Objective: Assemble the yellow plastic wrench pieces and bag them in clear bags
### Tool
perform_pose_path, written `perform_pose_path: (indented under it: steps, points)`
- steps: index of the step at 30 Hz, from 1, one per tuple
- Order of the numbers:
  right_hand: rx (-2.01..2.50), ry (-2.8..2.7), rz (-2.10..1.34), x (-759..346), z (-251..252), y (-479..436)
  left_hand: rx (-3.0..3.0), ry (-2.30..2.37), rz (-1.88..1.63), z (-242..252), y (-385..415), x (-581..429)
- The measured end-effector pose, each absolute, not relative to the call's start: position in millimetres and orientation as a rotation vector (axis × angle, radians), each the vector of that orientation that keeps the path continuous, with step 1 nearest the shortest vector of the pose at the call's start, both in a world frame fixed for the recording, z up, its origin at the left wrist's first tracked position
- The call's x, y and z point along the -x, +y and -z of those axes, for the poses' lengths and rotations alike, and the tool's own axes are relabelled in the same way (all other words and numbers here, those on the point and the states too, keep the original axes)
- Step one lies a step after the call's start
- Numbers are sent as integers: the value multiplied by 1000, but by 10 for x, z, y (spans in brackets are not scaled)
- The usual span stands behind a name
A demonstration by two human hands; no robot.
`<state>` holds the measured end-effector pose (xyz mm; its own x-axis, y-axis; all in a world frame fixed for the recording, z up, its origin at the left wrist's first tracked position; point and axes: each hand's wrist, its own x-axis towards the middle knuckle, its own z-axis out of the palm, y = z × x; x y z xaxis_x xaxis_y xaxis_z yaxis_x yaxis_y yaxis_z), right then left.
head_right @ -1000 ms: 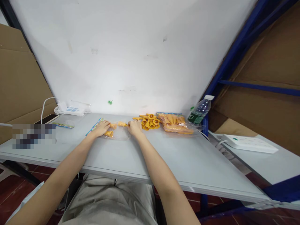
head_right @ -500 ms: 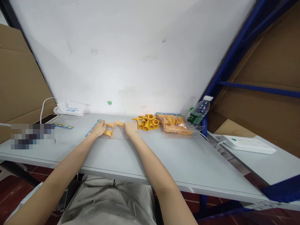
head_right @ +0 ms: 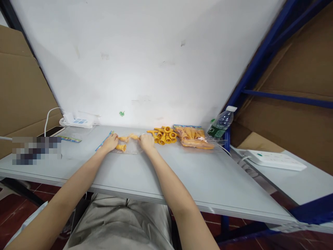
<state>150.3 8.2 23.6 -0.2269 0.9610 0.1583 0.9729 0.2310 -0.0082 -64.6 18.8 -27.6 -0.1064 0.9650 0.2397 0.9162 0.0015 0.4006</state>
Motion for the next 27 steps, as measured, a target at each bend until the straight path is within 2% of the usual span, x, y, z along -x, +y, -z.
perform_pose_path:
  steps: [10,15,19,27]
  points:
    - [1663,-2420,76,-1440,-141,78,-1995,2055,-752,262,171,624]
    - [1296,-2233,-325,-1457,89,222,-1847,2003,-992,261,211,619]
    - [1277,-2075,-563,-1463,219,330,-1728,1966,-1097,266,253,630]
    - [1204,-2209,-534,-1517,232,343,-1813,1999,-1100,252,231,615]
